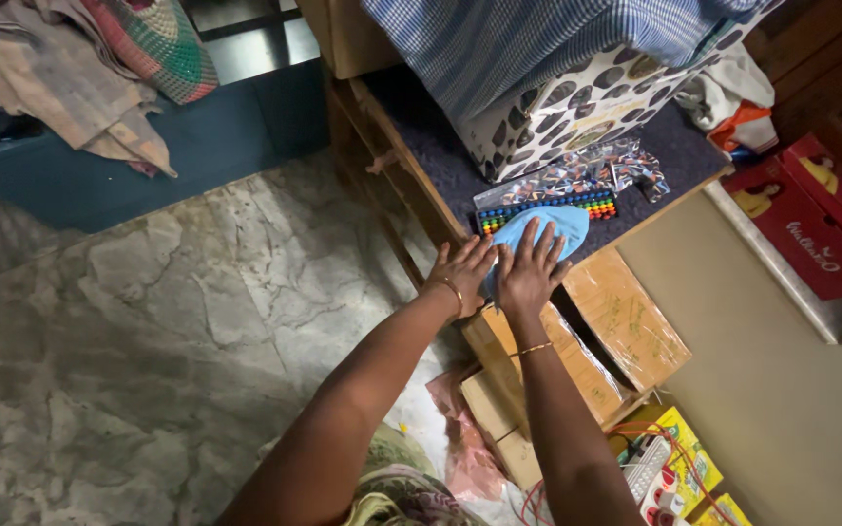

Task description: The person cleans an office chair using a blue cloth. They wipe the metal base and wheels, then the backrest, seat, and armrests. Finally, they place the cloth on a nearby table.

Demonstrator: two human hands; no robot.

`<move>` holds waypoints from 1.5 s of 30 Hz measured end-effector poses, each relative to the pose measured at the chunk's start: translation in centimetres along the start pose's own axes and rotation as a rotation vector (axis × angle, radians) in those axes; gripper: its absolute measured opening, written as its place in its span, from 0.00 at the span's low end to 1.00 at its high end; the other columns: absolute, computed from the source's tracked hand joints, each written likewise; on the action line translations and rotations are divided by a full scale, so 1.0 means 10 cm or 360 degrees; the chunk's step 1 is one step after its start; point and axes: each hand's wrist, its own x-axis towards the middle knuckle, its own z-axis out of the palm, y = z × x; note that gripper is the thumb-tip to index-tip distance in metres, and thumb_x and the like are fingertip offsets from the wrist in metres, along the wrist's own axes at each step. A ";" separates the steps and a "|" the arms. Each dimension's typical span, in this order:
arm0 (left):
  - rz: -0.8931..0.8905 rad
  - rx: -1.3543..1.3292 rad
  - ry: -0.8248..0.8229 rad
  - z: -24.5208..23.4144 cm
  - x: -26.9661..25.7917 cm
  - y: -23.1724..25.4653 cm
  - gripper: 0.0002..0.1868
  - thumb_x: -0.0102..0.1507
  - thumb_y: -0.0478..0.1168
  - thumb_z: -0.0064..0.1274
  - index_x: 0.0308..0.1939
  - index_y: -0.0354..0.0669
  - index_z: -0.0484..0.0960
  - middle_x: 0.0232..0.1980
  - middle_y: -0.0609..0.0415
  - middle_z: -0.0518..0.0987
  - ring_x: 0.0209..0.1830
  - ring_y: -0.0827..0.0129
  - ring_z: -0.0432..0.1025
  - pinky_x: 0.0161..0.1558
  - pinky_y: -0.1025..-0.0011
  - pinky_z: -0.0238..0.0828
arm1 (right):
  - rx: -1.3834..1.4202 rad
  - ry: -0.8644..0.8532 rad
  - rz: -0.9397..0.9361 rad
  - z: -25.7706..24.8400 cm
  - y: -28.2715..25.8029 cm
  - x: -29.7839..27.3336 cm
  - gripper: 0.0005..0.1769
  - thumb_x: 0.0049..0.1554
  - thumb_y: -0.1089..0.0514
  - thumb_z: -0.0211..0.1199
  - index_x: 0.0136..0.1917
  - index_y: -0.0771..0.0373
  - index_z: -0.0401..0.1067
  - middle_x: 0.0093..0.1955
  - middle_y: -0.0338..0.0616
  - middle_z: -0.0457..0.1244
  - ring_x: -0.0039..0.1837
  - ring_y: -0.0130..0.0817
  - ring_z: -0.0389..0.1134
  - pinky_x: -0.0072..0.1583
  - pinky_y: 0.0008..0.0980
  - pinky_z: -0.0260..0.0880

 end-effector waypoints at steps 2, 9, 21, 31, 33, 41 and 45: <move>-0.0010 0.0000 0.0016 0.03 0.02 0.00 0.54 0.62 0.54 0.58 0.82 0.52 0.40 0.86 0.59 0.33 0.85 0.65 0.29 0.79 0.45 0.31 | 0.0010 0.0012 -0.0029 0.02 0.00 0.01 0.41 0.68 0.35 0.45 0.86 0.54 0.43 0.87 0.55 0.36 0.87 0.59 0.31 0.78 0.69 0.27; -0.0101 0.0058 0.0020 -0.11 -0.10 -0.21 0.53 0.63 0.61 0.55 0.82 0.51 0.40 0.86 0.55 0.35 0.86 0.63 0.27 0.79 0.45 0.27 | -0.0034 -0.0043 0.0004 0.01 -0.02 0.03 0.44 0.66 0.32 0.43 0.86 0.54 0.41 0.87 0.57 0.34 0.87 0.58 0.31 0.79 0.67 0.26; -0.0349 -0.0060 0.0090 -0.14 -0.43 -0.58 0.53 0.63 0.68 0.47 0.82 0.54 0.37 0.86 0.55 0.33 0.85 0.63 0.26 0.79 0.46 0.22 | 0.0054 -0.0057 -0.0063 -0.04 -0.16 0.08 0.43 0.67 0.31 0.38 0.87 0.53 0.40 0.89 0.53 0.29 0.87 0.58 0.26 0.78 0.70 0.19; -0.0573 -0.0054 0.0163 -0.24 -0.97 -1.01 0.54 0.64 0.70 0.45 0.83 0.52 0.37 0.87 0.55 0.33 0.86 0.64 0.26 0.79 0.47 0.22 | 0.0135 -0.0157 -0.0092 0.03 0.00 0.15 0.44 0.67 0.30 0.36 0.86 0.56 0.39 0.88 0.53 0.30 0.87 0.58 0.26 0.76 0.73 0.18; -0.0629 -0.0088 0.0196 -0.24 -1.10 -1.17 0.54 0.64 0.72 0.41 0.82 0.51 0.35 0.86 0.55 0.32 0.85 0.63 0.25 0.79 0.48 0.22 | 0.0127 -0.0096 -0.0163 0.02 -0.10 0.17 0.45 0.68 0.30 0.36 0.86 0.58 0.39 0.88 0.56 0.30 0.86 0.60 0.26 0.75 0.75 0.17; -0.0878 -0.0035 0.0412 -0.31 -1.70 -1.82 0.55 0.64 0.74 0.39 0.82 0.46 0.38 0.86 0.54 0.36 0.85 0.62 0.28 0.79 0.51 0.24 | 0.0257 -0.0147 -0.0650 0.10 -1.46 0.16 0.41 0.68 0.36 0.44 0.85 0.58 0.44 0.88 0.53 0.33 0.87 0.50 0.31 0.78 0.67 0.21; -0.1031 -0.0027 0.0562 -0.42 -2.19 -2.23 0.55 0.63 0.74 0.40 0.82 0.45 0.40 0.86 0.53 0.38 0.85 0.62 0.31 0.79 0.52 0.26 | 0.0231 -0.0265 -0.0980 0.19 -2.50 0.06 0.40 0.67 0.38 0.46 0.85 0.56 0.45 0.88 0.50 0.35 0.87 0.47 0.32 0.79 0.63 0.22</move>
